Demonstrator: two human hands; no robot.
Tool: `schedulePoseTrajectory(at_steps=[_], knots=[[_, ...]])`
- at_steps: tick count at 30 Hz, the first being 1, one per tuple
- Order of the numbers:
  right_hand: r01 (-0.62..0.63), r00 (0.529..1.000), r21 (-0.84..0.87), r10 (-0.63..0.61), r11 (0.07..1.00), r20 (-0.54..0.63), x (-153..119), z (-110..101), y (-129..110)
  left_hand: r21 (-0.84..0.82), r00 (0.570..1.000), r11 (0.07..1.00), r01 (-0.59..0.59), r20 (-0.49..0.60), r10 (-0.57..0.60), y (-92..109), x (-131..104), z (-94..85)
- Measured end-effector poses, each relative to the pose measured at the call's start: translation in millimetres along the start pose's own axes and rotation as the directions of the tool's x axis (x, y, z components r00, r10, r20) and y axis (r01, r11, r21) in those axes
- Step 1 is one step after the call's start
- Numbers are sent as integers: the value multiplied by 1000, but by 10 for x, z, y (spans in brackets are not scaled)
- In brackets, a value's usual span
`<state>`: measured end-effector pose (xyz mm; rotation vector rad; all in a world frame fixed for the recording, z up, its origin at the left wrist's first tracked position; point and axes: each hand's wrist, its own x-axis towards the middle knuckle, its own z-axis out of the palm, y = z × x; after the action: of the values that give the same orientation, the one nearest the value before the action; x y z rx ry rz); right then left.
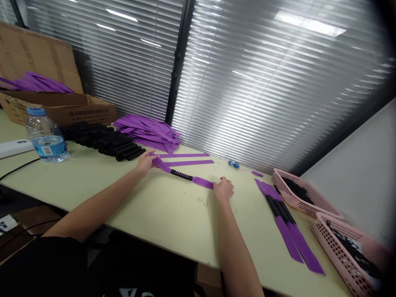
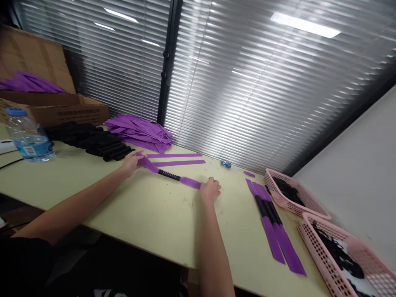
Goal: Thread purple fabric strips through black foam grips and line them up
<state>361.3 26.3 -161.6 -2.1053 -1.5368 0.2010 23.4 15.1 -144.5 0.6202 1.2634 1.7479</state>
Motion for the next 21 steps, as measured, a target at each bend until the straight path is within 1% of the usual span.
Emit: schedulePoseTrajectory(at_steps=[3,7,10,12,15,17,19,20,21], knots=[[-5,998,33,7,999,-63,12,17,3,71,999,997,31,42,-35,1,-37,11],[-40,994,87,48,995,-97,64,29,-15,147,992,986,83,85,-96,-15,-22,1],[-18,993,95,29,995,-112,97,40,-28,227,992,972,66,90,-88,-40,19,-27],[30,994,86,-20,996,-110,89,66,-43,290,997,957,11,69,-33,-54,43,-53],[126,990,64,-121,990,-73,22,144,-85,357,990,923,-142,29,142,-56,62,-89],[191,981,51,-190,980,-32,-50,211,-128,383,964,889,-251,17,265,-45,64,-105],[251,968,43,-251,967,12,-127,272,-180,398,936,855,-331,23,351,-37,57,-112],[284,958,35,-285,958,36,-163,296,-208,413,919,829,-376,51,391,-38,50,-113],[320,945,24,-321,947,61,-195,313,-237,433,897,793,-430,101,431,-44,40,-111]])
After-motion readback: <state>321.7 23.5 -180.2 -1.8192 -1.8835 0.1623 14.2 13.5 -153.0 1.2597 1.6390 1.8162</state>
